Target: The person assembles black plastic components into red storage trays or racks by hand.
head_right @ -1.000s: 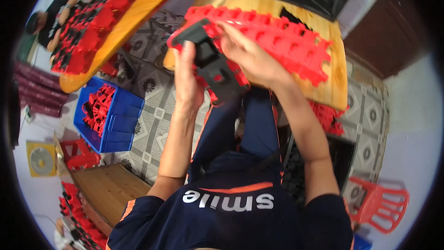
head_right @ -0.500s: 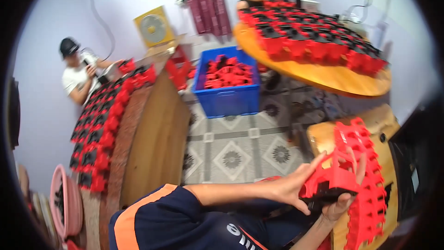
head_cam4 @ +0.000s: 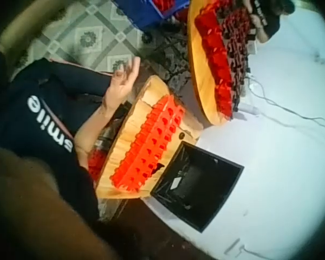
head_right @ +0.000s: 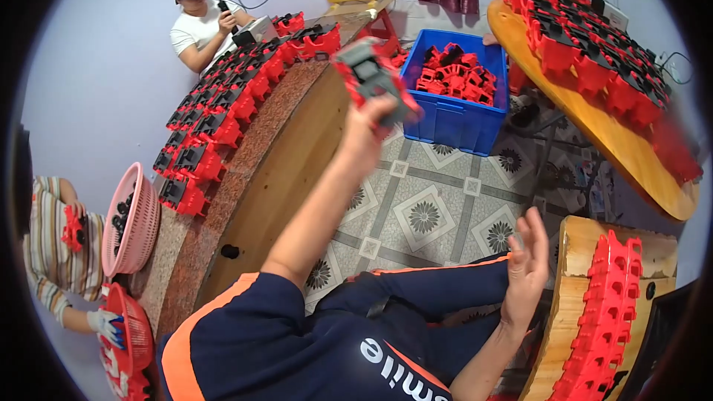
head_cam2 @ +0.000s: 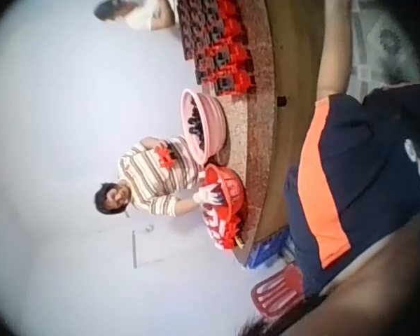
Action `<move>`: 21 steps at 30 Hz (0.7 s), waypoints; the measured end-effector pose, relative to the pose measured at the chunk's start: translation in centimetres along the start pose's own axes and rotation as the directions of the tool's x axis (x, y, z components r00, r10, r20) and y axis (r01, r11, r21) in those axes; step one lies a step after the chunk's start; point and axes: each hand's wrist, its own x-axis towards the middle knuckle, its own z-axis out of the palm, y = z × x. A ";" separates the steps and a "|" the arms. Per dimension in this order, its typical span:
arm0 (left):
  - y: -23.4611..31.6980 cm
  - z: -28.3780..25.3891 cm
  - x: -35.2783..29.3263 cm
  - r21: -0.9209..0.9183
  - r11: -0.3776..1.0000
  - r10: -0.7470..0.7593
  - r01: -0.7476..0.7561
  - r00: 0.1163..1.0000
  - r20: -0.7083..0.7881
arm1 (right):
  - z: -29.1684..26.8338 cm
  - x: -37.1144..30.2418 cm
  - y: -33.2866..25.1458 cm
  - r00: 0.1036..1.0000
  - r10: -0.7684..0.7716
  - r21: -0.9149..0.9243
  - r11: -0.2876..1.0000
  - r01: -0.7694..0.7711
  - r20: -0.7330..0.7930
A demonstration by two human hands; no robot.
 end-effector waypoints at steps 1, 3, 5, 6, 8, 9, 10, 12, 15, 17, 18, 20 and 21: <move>1.2 -2.4 1.9 0.020 1.000 0.023 -0.020 0.988 -0.151 | 0.3 -0.4 0.9 0.998 0.046 -0.023 0.999 -0.045 0.032; 2.9 -9.1 6.4 0.057 0.998 0.055 -0.039 0.945 -0.323 | 1.0 -1.0 2.6 0.989 0.122 -0.018 0.992 -0.121 0.086; 4.2 -12.3 8.2 0.114 0.988 -0.050 0.108 0.903 -0.428 | 1.2 -1.5 3.7 0.978 0.174 0.024 0.984 -0.178 0.114; 5.7 -12.0 7.7 0.161 0.957 -0.127 0.240 0.849 -0.513 | 1.5 -1.6 3.8 0.970 0.208 0.037 0.976 -0.214 0.123; 5.7 -12.1 7.5 0.119 0.961 -0.155 0.249 0.845 -0.512 | 2.0 -1.3 3.8 0.962 0.244 0.022 0.968 -0.248 0.126; 5.3 -11.9 7.2 0.119 0.969 -0.139 0.218 0.872 -0.469 | 2.2 -1.1 3.8 0.952 0.277 0.007 0.960 -0.280 0.133; 4.7 -11.5 6.9 0.115 0.975 -0.123 0.188 0.897 -0.425 | 2.6 -0.8 3.8 0.952 0.279 0.002 0.960 -0.281 0.125; 2.7 -8.9 5.6 0.032 0.976 -0.195 0.216 0.929 -0.315 | 3.4 -0.1 4.0 0.950 0.267 0.019 0.962 -0.273 0.159; -1.2 -8.4 7.9 -0.122 0.926 -0.375 0.357 0.902 -0.213 | 4.3 0.4 4.3 0.938 0.287 -0.007 0.957 -0.291 0.197; -2.7 -6.9 10.8 -0.142 0.950 -0.299 0.279 0.942 -0.150 | 4.3 0.1 4.7 0.931 0.318 -0.068 0.948 -0.310 0.182; -3.2 -6.4 12.9 -0.147 0.948 -0.304 0.283 0.943 -0.139 | 4.2 -0.3 5.3 0.924 0.341 -0.087 0.940 -0.331 0.171; -4.2 -5.1 18.8 -0.121 0.981 -0.167 0.148 0.972 -0.165 | 3.4 -1.2 7.0 0.905 0.407 -0.128 0.911 -0.392 0.126; -4.6 -4.7 22.0 -0.141 0.985 -0.133 0.100 0.960 -0.247 | 3.2 -1.6 7.3 0.893 0.441 -0.127 0.895 -0.428 0.094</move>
